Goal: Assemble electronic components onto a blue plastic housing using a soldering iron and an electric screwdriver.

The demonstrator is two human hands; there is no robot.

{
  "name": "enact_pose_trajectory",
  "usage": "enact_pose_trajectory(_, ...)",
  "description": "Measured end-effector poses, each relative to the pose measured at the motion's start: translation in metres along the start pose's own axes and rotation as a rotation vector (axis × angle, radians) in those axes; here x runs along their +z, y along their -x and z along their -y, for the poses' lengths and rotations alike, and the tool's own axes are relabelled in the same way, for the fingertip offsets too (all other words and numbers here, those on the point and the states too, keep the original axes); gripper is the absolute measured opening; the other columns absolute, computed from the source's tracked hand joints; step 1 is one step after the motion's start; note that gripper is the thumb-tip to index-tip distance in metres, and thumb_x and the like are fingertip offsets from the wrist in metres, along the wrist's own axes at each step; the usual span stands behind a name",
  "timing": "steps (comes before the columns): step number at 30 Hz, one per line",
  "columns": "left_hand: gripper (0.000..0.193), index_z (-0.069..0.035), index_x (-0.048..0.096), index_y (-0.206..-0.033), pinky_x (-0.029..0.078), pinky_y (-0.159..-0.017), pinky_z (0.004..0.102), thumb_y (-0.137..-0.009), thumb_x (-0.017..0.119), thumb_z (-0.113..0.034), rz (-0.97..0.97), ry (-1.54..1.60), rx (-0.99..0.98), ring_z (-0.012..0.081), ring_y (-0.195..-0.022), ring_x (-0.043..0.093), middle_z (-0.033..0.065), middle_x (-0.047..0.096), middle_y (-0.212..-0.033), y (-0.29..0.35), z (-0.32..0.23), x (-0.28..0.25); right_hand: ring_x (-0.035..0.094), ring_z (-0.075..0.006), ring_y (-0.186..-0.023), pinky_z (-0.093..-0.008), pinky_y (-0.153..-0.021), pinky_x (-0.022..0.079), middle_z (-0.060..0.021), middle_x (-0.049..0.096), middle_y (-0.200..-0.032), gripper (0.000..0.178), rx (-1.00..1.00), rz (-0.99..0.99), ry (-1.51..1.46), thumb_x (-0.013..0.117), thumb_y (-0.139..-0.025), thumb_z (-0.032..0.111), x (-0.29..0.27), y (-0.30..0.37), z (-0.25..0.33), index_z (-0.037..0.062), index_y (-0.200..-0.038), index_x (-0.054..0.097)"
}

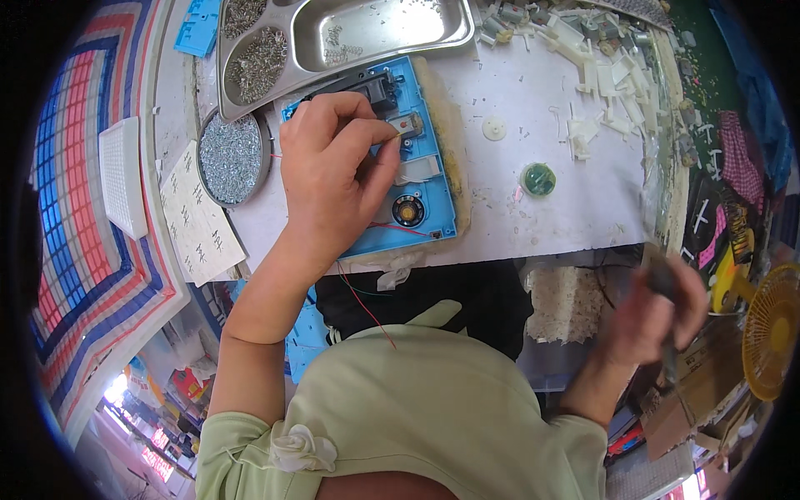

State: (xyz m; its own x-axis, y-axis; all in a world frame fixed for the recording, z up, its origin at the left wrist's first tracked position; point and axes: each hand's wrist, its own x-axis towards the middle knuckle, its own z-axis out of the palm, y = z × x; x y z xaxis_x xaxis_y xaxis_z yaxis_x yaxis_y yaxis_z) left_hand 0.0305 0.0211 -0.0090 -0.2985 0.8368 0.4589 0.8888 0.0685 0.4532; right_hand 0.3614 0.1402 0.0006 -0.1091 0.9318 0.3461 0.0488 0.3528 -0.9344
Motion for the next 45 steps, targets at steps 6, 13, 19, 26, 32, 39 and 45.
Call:
enact_pose_trajectory(6, 0.02, -0.007, 0.07, -0.086, 0.043, -0.076, 0.0383, -0.069, 0.079, -0.002, -0.001, -0.021, -0.002, 0.0255, -0.085, 0.058, 0.0058, 0.061, -0.095, 0.0, 0.0, 0.002, 0.054, -0.0209, -0.063, -0.0319, -0.058, 0.041, -0.0107, 0.062, -0.076, 0.029, -0.232, 0.668, -0.065, 0.075, -0.083, 0.007, 0.101, -0.011, -0.012, -0.0039, -0.108, 0.067)
enact_pose_trajectory(13, 0.024, -0.007, 0.069, -0.088, 0.042, -0.074, 0.0379, -0.067, 0.079, -0.001, 0.005, -0.015, 0.0, 0.0255, -0.084, 0.058, 0.0064, 0.061, -0.095, 0.001, 0.001, 0.002, 0.053, -0.0223, -0.06, -0.0323, -0.055, 0.04, -0.0106, 0.063, -0.075, 0.027, -0.312, 0.709, -0.077, 0.076, -0.079, 0.003, 0.119, -0.011, -0.013, -0.0041, -0.104, 0.068)
enact_pose_trajectory(19, 0.024, -0.007, 0.069, -0.088, 0.042, -0.074, 0.0379, -0.067, 0.079, -0.001, 0.008, -0.016, -0.001, 0.0257, -0.085, 0.058, 0.0067, 0.061, -0.096, 0.0, -0.001, 0.001, 0.052, -0.0217, -0.059, -0.0319, -0.054, 0.039, -0.0097, 0.062, -0.073, 0.027, -0.322, 0.717, -0.06, 0.076, -0.078, 0.002, 0.121, -0.012, -0.015, -0.0036, -0.104, 0.068)
enact_pose_trajectory(26, 0.026, -0.008, 0.069, -0.09, 0.042, -0.073, 0.0387, -0.067, 0.079, -0.001, 0.009, -0.027, 0.003, 0.0263, -0.085, 0.058, 0.0068, 0.061, -0.099, 0.002, 0.0, 0.001, 0.051, -0.023, -0.058, -0.0328, -0.053, 0.039, -0.0079, 0.06, -0.072, 0.03, -0.442, 0.757, -0.007, 0.077, -0.073, -0.001, 0.124, -0.017, -0.013, 0.0002, -0.102, 0.07)
enact_pose_trajectory(32, 0.025, -0.008, 0.069, -0.09, 0.042, -0.075, 0.0394, -0.068, 0.079, -0.002, 0.01, -0.032, 0.005, 0.0264, -0.086, 0.057, 0.0065, 0.061, -0.099, 0.002, 0.0, 0.003, 0.052, -0.0231, -0.061, -0.0334, -0.054, 0.039, -0.0053, 0.057, -0.074, 0.037, -0.472, 0.788, 0.006, 0.078, -0.065, -0.006, 0.122, -0.022, -0.015, 0.0053, -0.1, 0.072)
enact_pose_trajectory(39, 0.025, -0.008, 0.069, -0.09, 0.042, -0.076, 0.039, -0.068, 0.079, -0.002, 0.011, -0.032, 0.004, 0.0262, -0.086, 0.057, 0.0065, 0.061, -0.099, 0.002, -0.001, 0.001, 0.051, -0.0229, -0.061, -0.0334, -0.054, 0.039, -0.0049, 0.057, -0.074, 0.039, -0.441, 0.763, -0.019, 0.078, -0.063, -0.008, 0.12, -0.021, -0.013, 0.0053, -0.1, 0.073)
enact_pose_trajectory(45, 0.024, -0.008, 0.069, -0.089, 0.042, -0.076, 0.0388, -0.068, 0.079, -0.002, 0.023, -0.041, -0.005, 0.0261, -0.086, 0.057, 0.0062, 0.06, -0.098, 0.001, -0.002, 0.001, 0.051, -0.0228, -0.061, -0.0329, -0.054, 0.039, -0.0049, 0.057, -0.074, 0.039, -0.461, 0.773, -0.01, 0.078, -0.064, -0.008, 0.124, -0.021, -0.015, 0.005, -0.1, 0.072)
